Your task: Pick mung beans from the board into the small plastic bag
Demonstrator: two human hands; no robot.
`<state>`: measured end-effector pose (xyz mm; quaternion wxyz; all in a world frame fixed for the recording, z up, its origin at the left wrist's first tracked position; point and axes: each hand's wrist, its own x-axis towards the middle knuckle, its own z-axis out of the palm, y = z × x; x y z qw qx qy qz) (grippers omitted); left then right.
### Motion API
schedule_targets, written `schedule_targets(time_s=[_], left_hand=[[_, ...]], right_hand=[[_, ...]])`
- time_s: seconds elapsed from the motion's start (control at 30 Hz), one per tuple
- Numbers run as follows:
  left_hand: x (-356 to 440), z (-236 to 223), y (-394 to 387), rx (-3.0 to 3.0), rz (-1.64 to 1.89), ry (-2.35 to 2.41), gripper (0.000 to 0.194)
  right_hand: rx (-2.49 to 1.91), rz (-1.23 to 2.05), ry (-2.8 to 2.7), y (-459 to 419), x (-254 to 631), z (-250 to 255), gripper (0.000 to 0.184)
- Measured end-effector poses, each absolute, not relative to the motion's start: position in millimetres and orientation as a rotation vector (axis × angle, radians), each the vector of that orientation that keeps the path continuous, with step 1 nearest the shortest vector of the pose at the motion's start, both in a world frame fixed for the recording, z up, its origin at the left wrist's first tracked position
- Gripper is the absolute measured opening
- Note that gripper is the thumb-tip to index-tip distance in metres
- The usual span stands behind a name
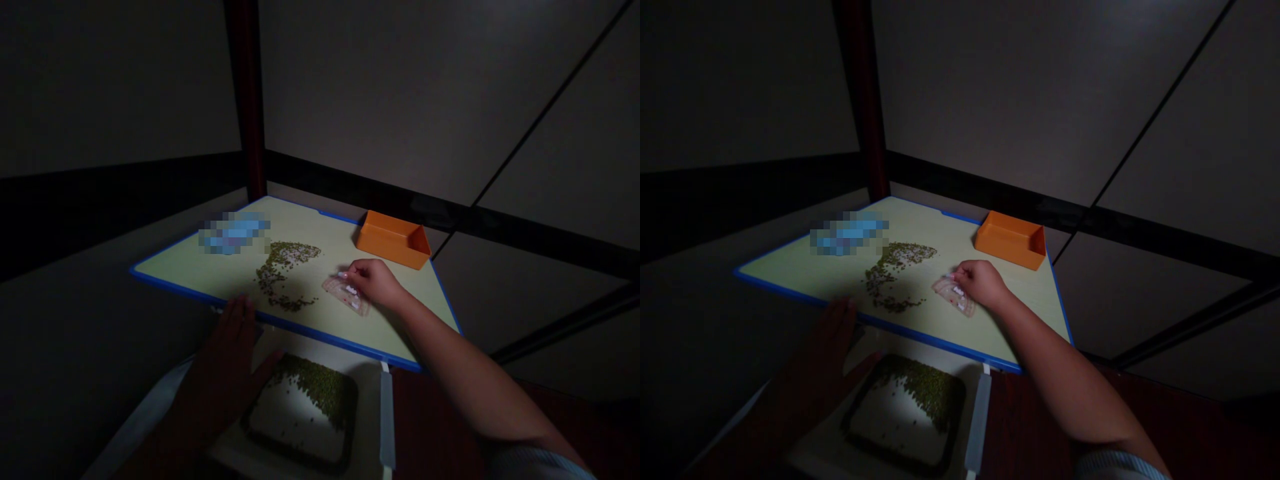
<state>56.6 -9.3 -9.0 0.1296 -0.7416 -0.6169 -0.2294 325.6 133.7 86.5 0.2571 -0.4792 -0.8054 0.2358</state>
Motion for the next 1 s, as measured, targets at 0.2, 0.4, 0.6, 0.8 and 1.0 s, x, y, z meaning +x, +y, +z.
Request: schedule_targets(time_s=[0.2, 0.4, 0.6, 0.8, 1.0], left_hand=[[56, -9, -10, -2.157, -0.706, -1.791, 0.090], [56, -10, -9, -2.148, -0.714, -1.817, 0.090], [56, -9, -9, -2.150, -0.679, -1.810, 0.091], [56, -10, -8, -2.146, -0.683, -1.813, 0.090], [57, -9, -9, -2.134, -0.690, -1.805, 0.092]], right_hand=[[-1.293, 0.960, -2.151, 124, 314, 82, 0.013], [-1.370, 0.659, -2.318, 122, 315, 86, 0.017], [-1.459, 0.548, -2.430, 123, 321, 98, 0.021], [-1.479, 0.540, -2.487, 130, 329, 102, 0.017], [-1.540, 0.380, -2.446, 129, 328, 102, 0.018]])
